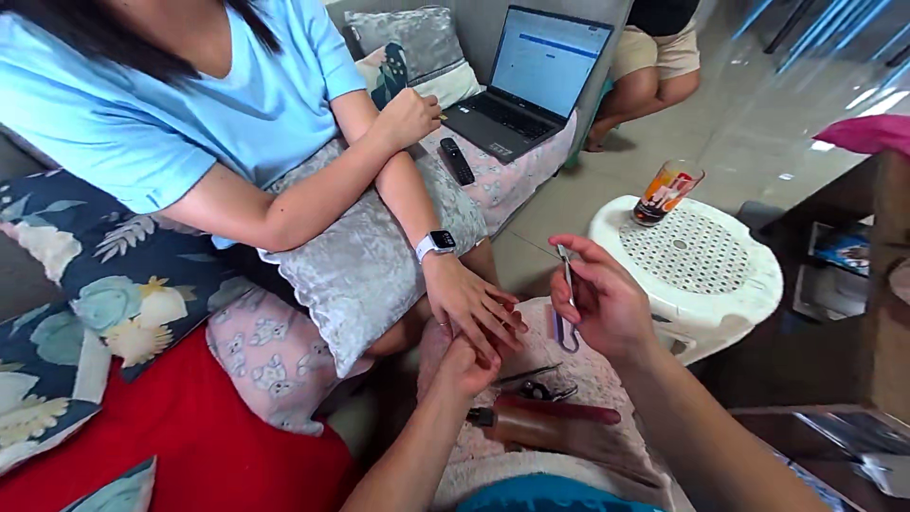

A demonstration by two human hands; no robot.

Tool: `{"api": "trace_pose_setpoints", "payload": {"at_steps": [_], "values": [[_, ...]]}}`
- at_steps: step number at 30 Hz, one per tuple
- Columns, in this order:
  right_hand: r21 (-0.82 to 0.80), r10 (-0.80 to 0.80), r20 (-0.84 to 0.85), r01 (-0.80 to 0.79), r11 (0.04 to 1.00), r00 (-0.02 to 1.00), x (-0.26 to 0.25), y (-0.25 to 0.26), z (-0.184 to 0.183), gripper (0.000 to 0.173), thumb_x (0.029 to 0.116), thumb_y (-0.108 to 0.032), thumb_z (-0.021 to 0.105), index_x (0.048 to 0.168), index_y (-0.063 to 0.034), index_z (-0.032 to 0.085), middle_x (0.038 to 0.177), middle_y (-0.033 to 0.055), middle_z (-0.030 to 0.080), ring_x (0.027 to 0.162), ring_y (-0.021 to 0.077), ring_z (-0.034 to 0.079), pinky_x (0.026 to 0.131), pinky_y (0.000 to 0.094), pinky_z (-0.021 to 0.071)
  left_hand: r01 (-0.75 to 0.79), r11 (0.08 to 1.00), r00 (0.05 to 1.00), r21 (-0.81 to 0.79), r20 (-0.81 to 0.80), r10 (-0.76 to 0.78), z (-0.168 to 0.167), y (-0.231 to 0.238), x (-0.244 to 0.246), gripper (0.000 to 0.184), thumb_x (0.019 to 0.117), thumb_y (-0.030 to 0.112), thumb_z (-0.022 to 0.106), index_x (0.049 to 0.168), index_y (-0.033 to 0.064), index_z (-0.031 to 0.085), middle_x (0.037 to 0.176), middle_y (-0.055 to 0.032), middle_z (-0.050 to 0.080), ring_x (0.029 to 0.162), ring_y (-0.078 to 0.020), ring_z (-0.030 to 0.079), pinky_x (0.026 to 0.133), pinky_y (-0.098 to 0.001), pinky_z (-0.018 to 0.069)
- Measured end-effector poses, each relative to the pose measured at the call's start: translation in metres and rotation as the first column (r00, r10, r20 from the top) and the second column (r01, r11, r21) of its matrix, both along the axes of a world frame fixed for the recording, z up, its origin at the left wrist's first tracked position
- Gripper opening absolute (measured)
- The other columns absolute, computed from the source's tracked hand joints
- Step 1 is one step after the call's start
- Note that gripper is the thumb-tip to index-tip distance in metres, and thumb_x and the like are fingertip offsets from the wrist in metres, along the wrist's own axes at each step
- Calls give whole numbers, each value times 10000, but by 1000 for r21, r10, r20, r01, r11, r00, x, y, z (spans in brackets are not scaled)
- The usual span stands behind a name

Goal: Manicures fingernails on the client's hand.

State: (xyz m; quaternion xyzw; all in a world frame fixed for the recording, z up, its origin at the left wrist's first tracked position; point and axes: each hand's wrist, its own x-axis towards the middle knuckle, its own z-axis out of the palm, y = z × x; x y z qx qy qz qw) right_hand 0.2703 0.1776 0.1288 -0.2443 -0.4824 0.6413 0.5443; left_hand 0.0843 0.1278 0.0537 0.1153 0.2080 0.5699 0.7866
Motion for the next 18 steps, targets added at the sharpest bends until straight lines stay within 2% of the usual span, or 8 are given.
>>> {"api": "trace_pose_setpoints", "payload": {"at_steps": [2, 4, 6, 7, 8, 11, 15, 18], "values": [[79, 85, 43, -88, 993, 995, -13, 9, 15, 444, 1024, -168, 252, 1349, -176, 555, 615, -34, 584, 465, 36, 521, 459, 188, 458, 39, 997, 999, 69, 11, -40, 4, 10, 2, 344, 1072, 80, 304, 1137, 29, 638, 981, -128, 731, 793, -212, 740, 633, -309, 625], [77, 190, 134, -202, 976, 973, -31, 17, 23, 440, 1014, -155, 280, 1379, -166, 525, 628, -26, 573, 463, 47, 513, 456, 200, 458, 9, 995, 999, 97, -34, -6, 6, 11, 4, 286, 1031, 95, 411, 1001, 45, 690, 851, -112, 739, 711, -207, 737, 602, -319, 619], [-2, 258, 239, -265, 964, 936, -51, 26, 26, 425, 1039, -146, 303, 1405, -126, 518, 643, 15, 564, 471, 73, 512, 462, 219, 461, -34, 981, 995, 192, -83, 51, -3, 12, 0, 115, 886, 190, 681, 916, 87, 721, 797, -84, 740, 691, -177, 728, 630, -304, 612], [-27, 250, 266, -252, 967, 931, -60, 30, 27, 408, 1059, -142, 305, 1397, -107, 532, 648, 29, 560, 472, 79, 509, 461, 223, 458, -57, 970, 993, 235, -88, 79, -8, 13, -3, 224, 790, 274, 818, 906, 105, 727, 793, -66, 733, 699, -161, 718, 651, -297, 604], [-18, 210, 265, -213, 977, 941, -67, 33, 27, 404, 1062, -135, 306, 1385, -100, 546, 644, 31, 555, 466, 79, 503, 451, 223, 454, -73, 958, 992, 276, -77, 98, -13, 15, -6, 319, 742, 340, 876, 919, 119, 729, 817, -49, 726, 739, -147, 712, 704, -292, 598], [79, 119, 139, -131, 988, 983, -76, 36, 23, 420, 1044, -138, 294, 1400, -133, 516, 633, 26, 530, 443, 92, 489, 428, 236, 455, -65, 943, 997, 325, -27, 78, -19, 14, -16, 450, 669, 378, 929, 977, 110, 739, 928, -66, 739, 886, -167, 715, 893, -322, 575], [91, 237, 161, -254, 963, 958, -66, 13, -1, 359, 1061, -171, 350, 1356, -137, 551, 623, 9, 559, 472, 69, 518, 465, 216, 464, -20, 974, 993, 224, -109, 45, -12, 1, -23, 428, 657, 389, 925, 918, 100, 746, 819, -85, 755, 720, -163, 742, 667, -298, 622], [57, 277, 250, -300, 952, 928, -46, 5, -10, 280, 1085, -190, 427, 1258, -96, 627, 673, -15, 613, 501, 28, 544, 460, 176, 465, -23, 961, 992, 276, -110, 55, -12, 0, -25, 452, 668, 434, 912, 952, 123, 749, 854, -52, 750, 781, -136, 736, 739, -279, 614]]}}
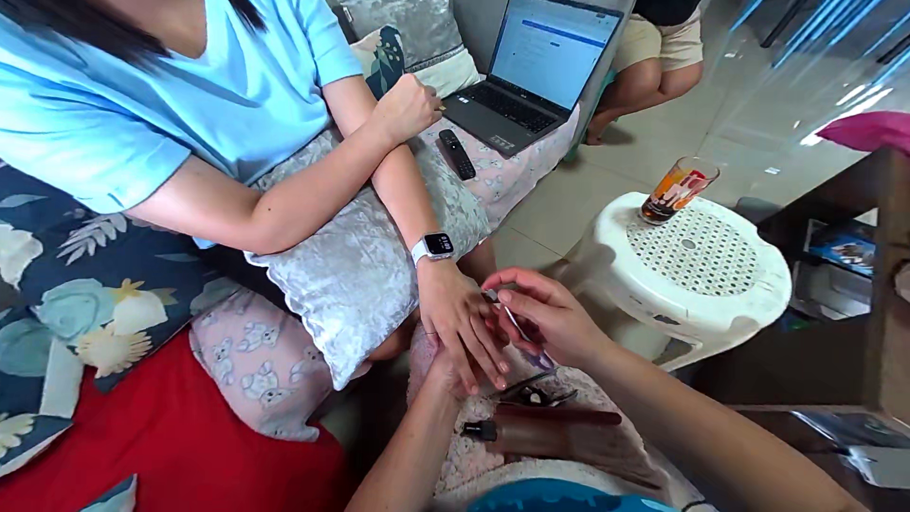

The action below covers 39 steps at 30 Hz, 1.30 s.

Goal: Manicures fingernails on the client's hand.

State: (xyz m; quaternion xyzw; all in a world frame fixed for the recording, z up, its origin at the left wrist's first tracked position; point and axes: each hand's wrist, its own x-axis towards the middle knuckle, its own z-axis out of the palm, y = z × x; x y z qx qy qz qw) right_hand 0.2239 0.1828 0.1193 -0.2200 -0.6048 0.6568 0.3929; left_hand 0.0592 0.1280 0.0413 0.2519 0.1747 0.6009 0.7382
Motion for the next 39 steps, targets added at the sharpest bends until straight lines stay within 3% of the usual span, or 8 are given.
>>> {"api": "trace_pose_setpoints", "payload": {"at_steps": [6, 10, 13, 17, 23, 29, 34, 39], "values": [[117, -35, -278, 70, 991, 960, -4, -1, 19, 265, 1106, -280, 420, 1257, -188, 617, 672, 2, 600, 499, 54, 549, 488, 205, 502, 85, 980, 985, 179, 132, -110, -12, 7, 3, 413, 798, 420, 831, 1079, 127, 755, 995, -32, 746, 970, -142, 709, 950, -330, 556], [188, 92, -103, -71, 980, 990, -11, -9, -7, 222, 1076, -140, 511, 1220, -46, 652, 739, 1, 666, 561, 38, 606, 501, 188, 525, 10, 997, 998, 72, 56, -14, -4, -7, 5, 334, 784, 475, 821, 933, 178, 790, 828, -31, 771, 720, -98, 740, 687, -254, 621], [213, 144, 78, -158, 964, 986, 17, -5, -13, 228, 1055, -149, 566, 1200, -27, 693, 775, -38, 700, 575, -7, 604, 492, 153, 504, 36, 993, 996, 110, 82, -45, -4, -6, 4, 329, 852, 462, 770, 1005, 171, 779, 910, -15, 765, 840, -97, 731, 832, -276, 598], [85, 223, 308, -260, 962, 925, 53, 12, -3, 208, 1048, -185, 596, 1150, -59, 726, 782, -33, 735, 562, 8, 635, 494, 161, 528, 114, 985, 973, 126, 184, -136, -16, 9, 2, 436, 765, 376, 873, 1088, 122, 724, 1034, -43, 728, 1029, -184, 695, 984, -368, 543], [-66, 286, 426, -286, 956, 858, 53, 24, 13, 184, 1029, -159, 614, 1098, -56, 750, 747, -33, 722, 559, 16, 632, 504, 156, 526, 113, 991, 966, 73, 227, -127, -16, 6, 5, 384, 785, 398, 852, 1026, 125, 732, 985, -39, 719, 1003, -189, 694, 986, -390, 541], [-53, 290, 514, -307, 950, 807, 44, 28, 11, 181, 1025, -171, 624, 1086, -69, 761, 729, -48, 705, 549, 0, 604, 499, 145, 500, 94, 994, 984, 57, 144, -101, -17, 7, 4, 211, 874, 314, 784, 984, 146, 719, 939, -5, 700, 953, -147, 683, 938, -343, 547], [-54, 295, 514, -313, 948, 805, 42, 28, 12, 186, 1029, -144, 612, 1102, -52, 756, 745, -41, 722, 584, 13, 647, 534, 158, 541, 76, 997, 992, 34, 100, -79, -18, 5, 3, 251, 819, 323, 835, 973, 154, 730, 956, -9, 716, 963, -143, 693, 931, -327, 558], [-67, 314, 529, -330, 941, 788, 39, 29, 17, 184, 1028, -129, 611, 1101, -47, 759, 756, -30, 732, 588, 13, 651, 527, 152, 531, 80, 996, 988, 40, 129, -85, -22, 6, 3, 125, 912, 246, 750, 973, 141, 719, 981, -17, 706, 976, -155, 686, 929, -336, 556]]}}
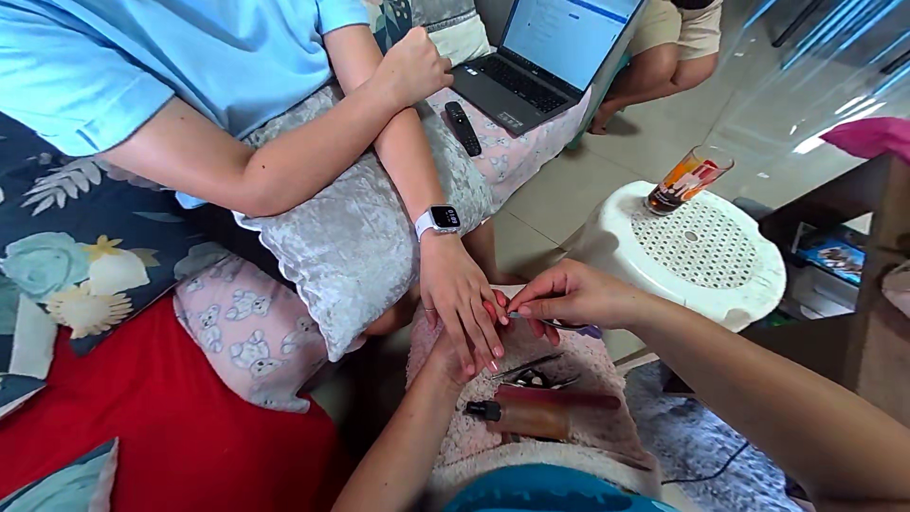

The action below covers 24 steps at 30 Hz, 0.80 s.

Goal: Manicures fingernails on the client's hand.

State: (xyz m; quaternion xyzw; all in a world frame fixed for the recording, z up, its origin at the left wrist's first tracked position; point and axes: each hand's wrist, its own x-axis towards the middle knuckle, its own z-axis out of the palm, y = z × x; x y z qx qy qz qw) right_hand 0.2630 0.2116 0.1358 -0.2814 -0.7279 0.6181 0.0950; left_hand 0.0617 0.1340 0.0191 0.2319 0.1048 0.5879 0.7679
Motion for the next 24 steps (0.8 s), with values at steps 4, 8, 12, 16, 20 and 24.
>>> {"api": "trace_pose_setpoints", "payload": {"at_steps": [4, 8, 12, 16, 20, 24], "values": [[-9, 10, 31, -10, 1000, 999, -2, 2, 3, 183, 1030, -123, 608, 1099, -48, 760, 753, -32, 730, 588, 12, 652, 533, 152, 536, 5, 1000, 1000, -13, 25, -5, 1, 0, 0, 125, 917, 242, 737, 970, 131, 717, 968, -30, 710, 960, -158, 690, 912, -333, 561], [-1, 17, 48, -17, 1000, 999, -3, 3, 4, 183, 1032, -120, 606, 1096, -44, 760, 751, -35, 729, 590, 7, 654, 537, 149, 539, 1, 1000, 1000, 2, 17, -2, 2, 0, -1, 125, 893, 227, 770, 958, 131, 724, 952, -23, 712, 949, -146, 694, 919, -317, 559], [19, 9, 79, -10, 1000, 997, -5, 4, 5, 179, 1032, -127, 611, 1091, -47, 759, 756, -42, 734, 585, -3, 648, 530, 139, 525, 2, 1000, 1000, 15, -14, -2, 1, 2, -2, 169, 863, 247, 801, 962, 133, 725, 963, -13, 714, 939, -124, 693, 894, -284, 563], [79, 32, 94, -39, 996, 995, -5, 7, 3, 179, 1031, -145, 614, 1087, -56, 759, 749, -55, 723, 570, -18, 622, 524, 133, 511, -7, 1000, 999, -26, -50, 6, 0, 3, -3, 111, 883, 220, 774, 933, 135, 722, 958, -14, 717, 933, -124, 695, 884, -285, 566], [113, 48, 100, -60, 992, 994, -5, 10, 0, 184, 1031, -156, 613, 1087, -63, 763, 736, -58, 702, 550, -28, 587, 506, 131, 486, -28, 999, 994, -43, -104, 24, 2, 2, -3, 51, 945, 180, 670, 932, 151, 710, 943, 6, 712, 926, -110, 687, 881, -289, 563], [137, 53, 106, -67, 988, 993, -4, 11, -1, 191, 1031, -166, 610, 1087, -76, 769, 717, -71, 684, 542, -34, 570, 491, 126, 467, -20, 999, 995, -37, -101, 16, 4, 1, -3, 207, 827, 285, 826, 945, 150, 722, 950, 3, 715, 920, -112, 692, 869, -279, 567]]}}
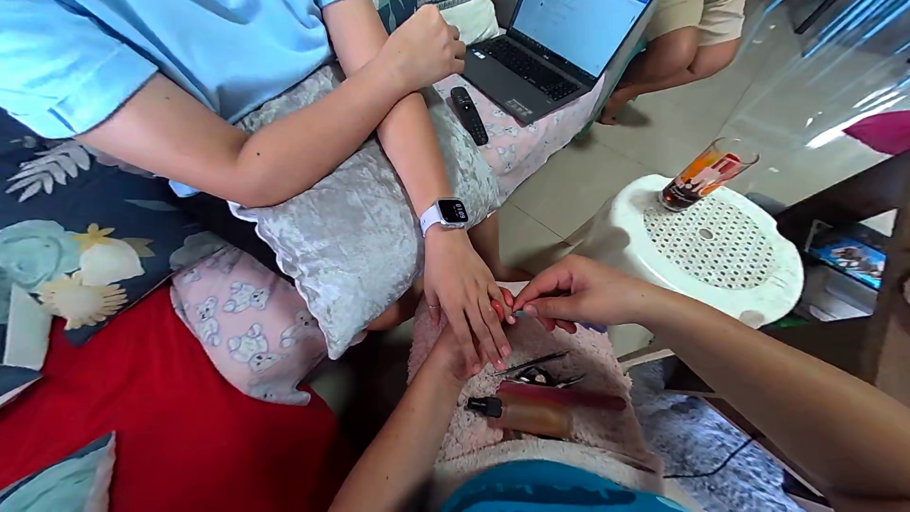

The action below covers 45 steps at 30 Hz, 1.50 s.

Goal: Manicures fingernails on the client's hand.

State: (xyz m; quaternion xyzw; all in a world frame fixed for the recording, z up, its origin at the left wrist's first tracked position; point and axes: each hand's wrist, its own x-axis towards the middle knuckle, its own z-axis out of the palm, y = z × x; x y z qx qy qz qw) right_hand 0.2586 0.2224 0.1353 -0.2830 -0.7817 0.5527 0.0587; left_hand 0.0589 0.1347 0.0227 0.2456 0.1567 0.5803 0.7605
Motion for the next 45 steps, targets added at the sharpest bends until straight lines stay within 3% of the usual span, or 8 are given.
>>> {"api": "trace_pose_setpoints", "payload": {"at_steps": [5, 10, 22, 27, 34, 39, 43, 45], "values": [[10, 5, -7, -5, 1000, 1000, 1, 0, -1, 197, 1031, -175, 611, 1102, -90, 774, 689, -83, 653, 516, -48, 534, 464, 116, 432, -7, 1000, 1000, -19, 8, 7, 2, -1, 0, 106, 873, 212, 761, 933, 140, 709, 926, -3, 714, 918, -119, 694, 885, -296, 566], [-12, 17, -8, -17, 1000, 1000, 1, 1, 2, 197, 1032, -155, 616, 1105, -61, 773, 742, -54, 723, 556, -36, 606, 505, 121, 491, 6, 1000, 1000, 5, 20, -6, -4, 0, 0, 203, 841, 282, 816, 955, 143, 723, 952, -2, 718, 949, -126, 693, 933, -311, 552], [61, 106, 161, -117, 991, 981, -14, 11, 24, 176, 1026, -119, 621, 1049, -46, 780, 724, -21, 716, 571, 7, 640, 547, 163, 542, -8, 999, 1000, -44, 14, 8, 2, -3, 1, 68, 891, 182, 732, 921, 125, 711, 905, -20, 715, 879, -126, 701, 856, -294, 574], [77, 152, 192, -169, 983, 970, -20, 17, 27, 172, 1016, -95, 623, 1023, -29, 782, 710, -6, 708, 551, 14, 630, 536, 170, 541, -23, 997, 1000, -78, -5, 23, 3, -4, 2, 122, 955, 97, 568, 912, 111, 682, 888, -28, 723, 845, -110, 709, 813, -270, 587], [131, 159, 213, -190, 973, 964, -22, 17, 28, 170, 1015, -108, 632, 996, -49, 791, 670, -20, 684, 510, 3, 583, 497, 160, 497, -12, 998, 1000, -66, -25, 11, -2, -3, 1, 52, 924, 150, 675, 903, 107, 697, 862, -30, 713, 783, -104, 705, 727, -247, 590], [120, 140, 210, -168, 978, 968, -20, 16, 28, 171, 1014, -119, 634, 1012, -63, 796, 663, -32, 672, 498, -9, 550, 468, 154, 451, -32, 997, 999, -66, -17, 31, 1, -3, 2, 149, 973, 94, 559, 900, 110, 688, 872, -21, 709, 847, -111, 698, 826, -278, 579], [78, 161, 185, -178, 981, 969, -19, 18, 28, 176, 1019, -102, 624, 1027, -44, 790, 674, -20, 684, 510, 2, 578, 492, 158, 489, -16, 998, 1000, -54, 14, 16, -2, -1, 2, 47, 926, 150, 678, 914, 115, 707, 889, -23, 715, 870, -121, 701, 848, -286, 575], [57, 170, 202, -185, 981, 964, -20, 20, 30, 177, 1019, -96, 624, 1031, -40, 791, 683, -9, 698, 516, 15, 602, 505, 165, 511, -19, 998, 1000, -59, 12, 20, -1, -2, 2, 122, 968, 96, 580, 915, 110, 689, 893, -24, 707, 877, -122, 692, 863, -293, 567]]}}
